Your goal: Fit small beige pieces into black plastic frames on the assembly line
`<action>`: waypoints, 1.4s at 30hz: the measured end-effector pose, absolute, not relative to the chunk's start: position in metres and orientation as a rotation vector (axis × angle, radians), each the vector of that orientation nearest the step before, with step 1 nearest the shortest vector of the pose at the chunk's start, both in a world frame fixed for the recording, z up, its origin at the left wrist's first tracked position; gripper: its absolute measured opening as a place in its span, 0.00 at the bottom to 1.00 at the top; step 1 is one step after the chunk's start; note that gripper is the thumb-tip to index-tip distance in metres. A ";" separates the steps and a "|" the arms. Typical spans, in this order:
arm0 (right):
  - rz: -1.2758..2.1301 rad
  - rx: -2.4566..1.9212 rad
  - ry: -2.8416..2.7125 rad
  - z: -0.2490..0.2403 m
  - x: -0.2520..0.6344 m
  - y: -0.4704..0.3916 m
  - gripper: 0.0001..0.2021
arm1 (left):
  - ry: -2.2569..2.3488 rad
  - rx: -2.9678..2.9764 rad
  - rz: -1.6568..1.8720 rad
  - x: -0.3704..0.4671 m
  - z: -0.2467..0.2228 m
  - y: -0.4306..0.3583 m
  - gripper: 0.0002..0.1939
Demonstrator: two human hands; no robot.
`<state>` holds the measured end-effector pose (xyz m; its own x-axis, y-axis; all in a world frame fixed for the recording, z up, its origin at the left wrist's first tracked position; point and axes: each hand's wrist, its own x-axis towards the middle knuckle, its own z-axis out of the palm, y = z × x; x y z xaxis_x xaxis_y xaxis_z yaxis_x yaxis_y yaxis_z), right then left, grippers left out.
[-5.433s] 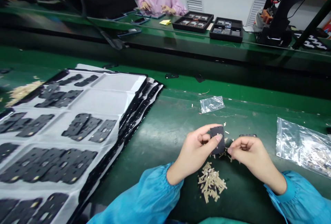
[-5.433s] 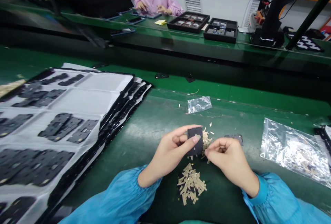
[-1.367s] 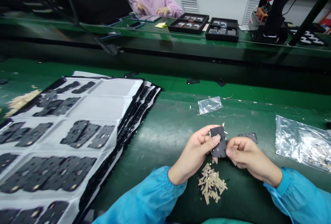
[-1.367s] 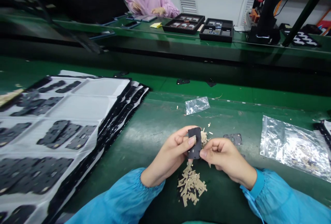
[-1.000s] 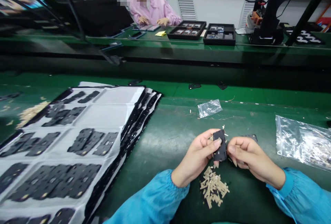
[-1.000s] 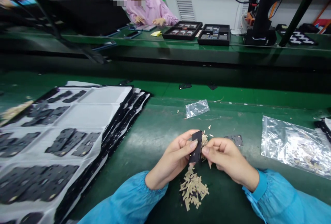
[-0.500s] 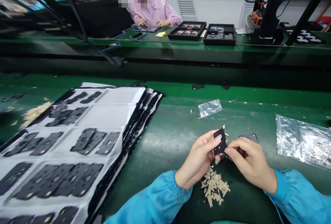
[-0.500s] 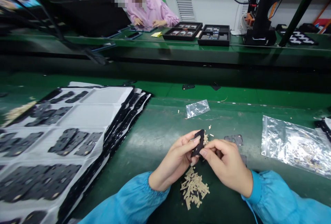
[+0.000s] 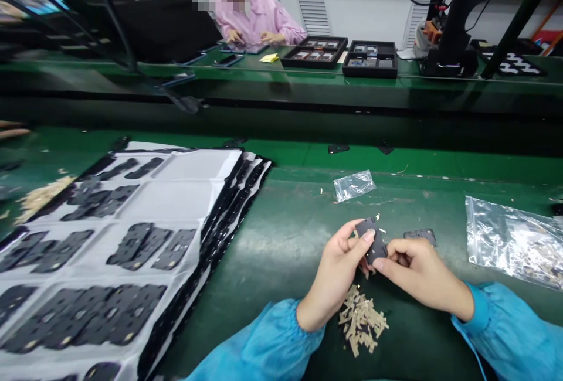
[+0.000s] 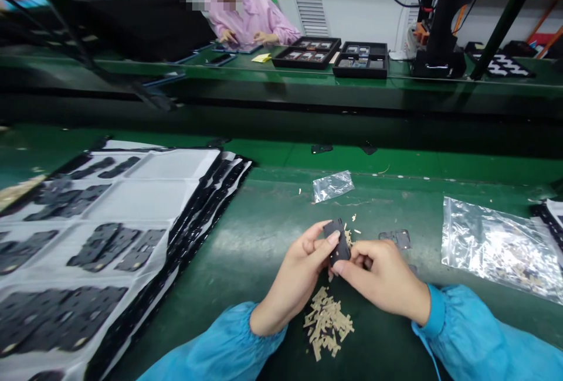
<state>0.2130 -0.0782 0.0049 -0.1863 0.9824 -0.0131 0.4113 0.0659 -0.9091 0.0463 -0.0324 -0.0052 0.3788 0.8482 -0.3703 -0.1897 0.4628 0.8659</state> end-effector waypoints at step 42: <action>1.216 -1.492 -2.171 -0.001 0.211 -0.087 0.06 | 0.753 1.830 0.431 0.016 0.014 -0.007 0.10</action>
